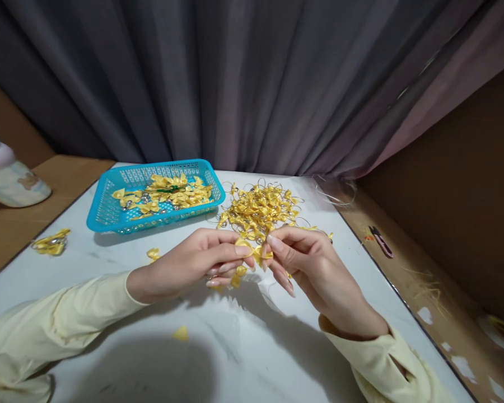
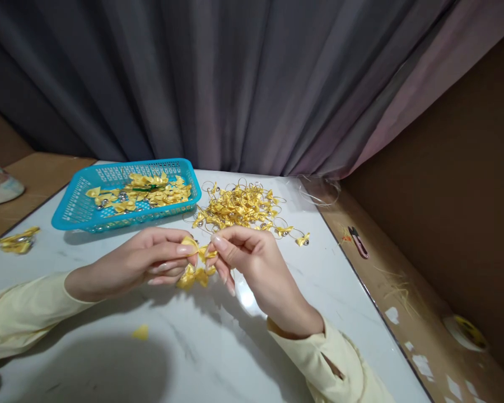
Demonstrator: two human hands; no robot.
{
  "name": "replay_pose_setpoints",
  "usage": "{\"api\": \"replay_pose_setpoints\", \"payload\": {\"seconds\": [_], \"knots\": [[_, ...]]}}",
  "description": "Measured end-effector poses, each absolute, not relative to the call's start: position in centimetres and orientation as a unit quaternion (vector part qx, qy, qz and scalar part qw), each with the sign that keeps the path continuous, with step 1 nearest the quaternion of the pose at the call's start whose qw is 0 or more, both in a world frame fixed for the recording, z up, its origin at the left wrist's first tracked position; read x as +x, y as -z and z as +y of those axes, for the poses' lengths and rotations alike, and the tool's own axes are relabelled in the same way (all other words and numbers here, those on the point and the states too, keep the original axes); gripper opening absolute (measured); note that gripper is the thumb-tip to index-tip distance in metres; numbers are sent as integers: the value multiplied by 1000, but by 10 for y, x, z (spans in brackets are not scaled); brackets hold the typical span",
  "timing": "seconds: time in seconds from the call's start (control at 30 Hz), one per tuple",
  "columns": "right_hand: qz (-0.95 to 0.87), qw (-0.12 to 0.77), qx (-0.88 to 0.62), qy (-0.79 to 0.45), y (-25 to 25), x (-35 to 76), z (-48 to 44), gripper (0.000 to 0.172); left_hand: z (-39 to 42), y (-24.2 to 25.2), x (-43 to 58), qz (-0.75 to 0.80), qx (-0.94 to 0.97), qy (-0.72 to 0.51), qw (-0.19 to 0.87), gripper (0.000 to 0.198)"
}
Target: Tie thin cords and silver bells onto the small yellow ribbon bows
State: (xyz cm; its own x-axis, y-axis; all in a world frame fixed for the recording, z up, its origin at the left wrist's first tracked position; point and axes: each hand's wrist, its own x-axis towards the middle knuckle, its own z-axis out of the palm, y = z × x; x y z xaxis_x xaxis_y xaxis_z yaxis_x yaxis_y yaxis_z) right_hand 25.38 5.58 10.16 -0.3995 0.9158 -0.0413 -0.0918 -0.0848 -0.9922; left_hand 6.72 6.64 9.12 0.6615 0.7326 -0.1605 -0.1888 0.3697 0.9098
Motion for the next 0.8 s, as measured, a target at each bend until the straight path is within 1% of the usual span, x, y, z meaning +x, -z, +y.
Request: {"api": "replay_pose_setpoints", "payload": {"seconds": [0.07, 0.2, 0.3, 0.4, 0.53, 0.8], "knots": [[-570, 406, -393, -596, -106, 255, 54, 23, 67, -90, 67, 293, 486, -309, 763, 20], [-656, 419, -461, -426, -120, 258, 41, 28, 68, -90, 68, 317, 493, -324, 743, 20], [-727, 391, -466, -317, -127, 258, 28, 26, 68, -91, 68, 329, 484, -328, 741, 19], [-769, 359, -467, -249, -126, 255, 22, 26, 67, -92, 68, 325, 477, -330, 747, 19], [-788, 331, -468, -226, -121, 249, 22, 27, 67, -91, 67, 319, 476, -331, 750, 20], [-793, 332, -463, -218, -120, 248, 24, 28, 68, -90, 67, 317, 445, -326, 771, 20]]}}
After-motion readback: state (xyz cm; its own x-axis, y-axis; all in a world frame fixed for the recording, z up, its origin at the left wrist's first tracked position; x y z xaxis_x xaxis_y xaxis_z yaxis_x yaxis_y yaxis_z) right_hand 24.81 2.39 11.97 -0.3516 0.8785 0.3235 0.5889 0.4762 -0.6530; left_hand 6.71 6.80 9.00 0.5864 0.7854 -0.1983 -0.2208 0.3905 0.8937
